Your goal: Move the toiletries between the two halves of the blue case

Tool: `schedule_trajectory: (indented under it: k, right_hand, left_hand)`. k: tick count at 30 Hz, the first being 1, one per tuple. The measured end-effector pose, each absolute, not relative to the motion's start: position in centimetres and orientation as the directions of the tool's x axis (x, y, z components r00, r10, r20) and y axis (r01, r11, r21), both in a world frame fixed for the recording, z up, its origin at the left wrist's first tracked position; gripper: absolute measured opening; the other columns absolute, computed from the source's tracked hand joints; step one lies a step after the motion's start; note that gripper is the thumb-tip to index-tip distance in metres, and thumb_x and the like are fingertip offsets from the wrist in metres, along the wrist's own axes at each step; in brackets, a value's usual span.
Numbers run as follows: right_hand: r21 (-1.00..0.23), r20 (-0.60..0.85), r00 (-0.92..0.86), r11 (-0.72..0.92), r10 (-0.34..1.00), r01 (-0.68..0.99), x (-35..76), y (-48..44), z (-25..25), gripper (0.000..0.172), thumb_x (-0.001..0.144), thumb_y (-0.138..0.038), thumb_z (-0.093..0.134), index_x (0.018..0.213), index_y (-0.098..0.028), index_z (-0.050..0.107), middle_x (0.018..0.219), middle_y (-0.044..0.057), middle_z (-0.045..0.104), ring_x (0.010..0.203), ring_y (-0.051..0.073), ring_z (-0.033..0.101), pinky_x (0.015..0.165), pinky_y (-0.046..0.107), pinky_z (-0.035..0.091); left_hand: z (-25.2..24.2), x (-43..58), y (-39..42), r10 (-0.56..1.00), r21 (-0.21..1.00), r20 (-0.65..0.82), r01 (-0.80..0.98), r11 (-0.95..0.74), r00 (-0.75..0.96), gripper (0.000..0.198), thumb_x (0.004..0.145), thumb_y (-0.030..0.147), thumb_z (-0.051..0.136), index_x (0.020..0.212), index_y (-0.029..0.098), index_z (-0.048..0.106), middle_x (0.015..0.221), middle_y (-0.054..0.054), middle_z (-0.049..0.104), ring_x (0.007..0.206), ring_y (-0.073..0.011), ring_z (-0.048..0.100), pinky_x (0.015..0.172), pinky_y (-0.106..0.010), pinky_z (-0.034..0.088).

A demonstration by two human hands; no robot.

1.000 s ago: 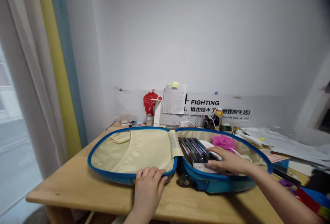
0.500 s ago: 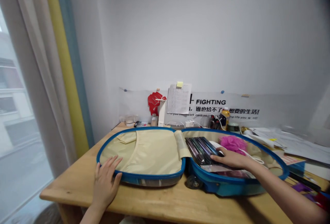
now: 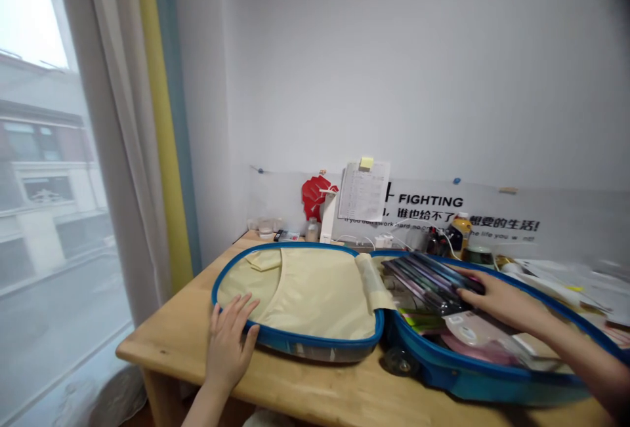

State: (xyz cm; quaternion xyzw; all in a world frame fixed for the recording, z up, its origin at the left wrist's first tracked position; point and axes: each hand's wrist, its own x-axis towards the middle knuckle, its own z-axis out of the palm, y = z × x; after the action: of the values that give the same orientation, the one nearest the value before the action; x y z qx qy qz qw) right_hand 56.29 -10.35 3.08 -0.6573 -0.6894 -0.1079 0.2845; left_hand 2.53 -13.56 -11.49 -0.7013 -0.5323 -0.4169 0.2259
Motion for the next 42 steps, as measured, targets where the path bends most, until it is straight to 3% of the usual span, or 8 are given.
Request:
schedule_trajectory:
  k: [4, 8, 12, 18, 25, 30, 42]
  right_hand:
    - [-0.295, 0.475, 0.022, 0.136, 0.880, 0.946, 52.8, -9.5, 6.4, 0.064, 0.068, -0.053, 0.053, 0.119, -0.014, 0.061, 0.114, 0.019, 0.066, 0.095, 0.033, 0.066, 0.076, 0.041, 0.052]
    - [-0.243, 0.444, -0.278, 0.413, 0.852, 0.878, 44.8, -7.5, 7.9, 0.060, 0.076, -0.045, 0.048, 0.130, -0.018, 0.050, 0.128, 0.011, 0.060, 0.111, 0.027, 0.060, 0.094, 0.040, 0.047]
    - [-0.149, 0.345, -0.547, 0.620, 0.763, 0.770, 36.1, -4.6, 7.0, 0.057, 0.074, -0.037, 0.053, 0.129, -0.019, 0.052, 0.130, 0.010, 0.058, 0.117, 0.025, 0.054, 0.101, 0.039, 0.041]
    - [-0.061, 0.202, -0.719, 0.742, 0.665, 0.668, 28.6, -0.5, 4.2, 0.055, 0.071, -0.034, 0.062, 0.124, -0.022, 0.055, 0.119, 0.008, 0.062, 0.110, 0.023, 0.056, 0.106, 0.041, 0.032]
    - [0.074, 0.076, -0.701, 0.698, 0.709, 0.713, 26.3, 2.5, 1.9, 0.051, 0.074, -0.033, 0.067, 0.123, -0.020, 0.057, 0.117, 0.013, 0.061, 0.115, 0.029, 0.052, 0.106, 0.050, 0.028]
    - [0.141, 0.038, -0.665, 0.655, 0.746, 0.742, 26.0, 2.6, 1.0, 0.050, 0.080, -0.035, 0.066, 0.126, -0.020, 0.054, 0.126, 0.010, 0.055, 0.119, 0.027, 0.049, 0.102, 0.053, 0.035]
    - [0.048, 0.152, -0.563, 0.563, 0.812, 0.825, 29.0, 0.8, 3.7, 0.047, 0.089, -0.042, 0.054, 0.130, -0.021, 0.049, 0.136, 0.010, 0.048, 0.119, 0.024, 0.050, 0.099, 0.049, 0.042]
  left_hand:
    - [-11.4, 2.7, -13.6, 0.569, 0.142, 0.819, 0.934, -0.328, 0.076, 0.038, 0.091, 0.040, 0.042, 0.120, 0.027, 0.062, 0.126, -0.008, 0.063, 0.121, -0.0269, 0.053, 0.112, -0.051, 0.020]
    - [-11.4, 2.6, -13.7, 0.568, 0.127, 0.819, 0.939, -0.321, 0.083, 0.038, 0.091, 0.040, 0.042, 0.120, 0.026, 0.062, 0.126, -0.008, 0.063, 0.122, -0.0262, 0.053, 0.113, -0.051, 0.019]
    - [-11.5, 2.4, -13.6, 0.566, 0.104, 0.818, 0.942, -0.319, 0.102, 0.037, 0.091, 0.039, 0.043, 0.121, 0.026, 0.061, 0.126, -0.008, 0.063, 0.123, -0.0256, 0.052, 0.113, -0.050, 0.019]
    - [-11.7, 2.4, -13.5, 0.543, 0.071, 0.830, 0.940, -0.333, 0.130, 0.036, 0.093, 0.037, 0.042, 0.120, 0.024, 0.060, 0.124, -0.008, 0.064, 0.121, -0.0250, 0.053, 0.113, -0.048, 0.018]
    - [-11.7, 2.4, -13.6, 0.551, 0.081, 0.825, 0.938, -0.336, 0.126, 0.036, 0.094, 0.037, 0.041, 0.120, 0.024, 0.061, 0.126, -0.007, 0.063, 0.122, -0.0243, 0.051, 0.113, -0.047, 0.018]
    - [-11.6, 2.5, -13.7, 0.539, 0.075, 0.833, 0.940, -0.332, 0.123, 0.035, 0.093, 0.037, 0.041, 0.118, 0.024, 0.061, 0.124, -0.007, 0.064, 0.122, -0.0246, 0.052, 0.113, -0.046, 0.018]
    - [-11.6, 2.2, -13.2, 0.461, 0.003, 0.873, 0.942, -0.335, 0.161, 0.035, 0.093, 0.038, 0.040, 0.114, 0.022, 0.062, 0.118, -0.008, 0.067, 0.114, -0.0243, 0.056, 0.111, -0.044, 0.022]
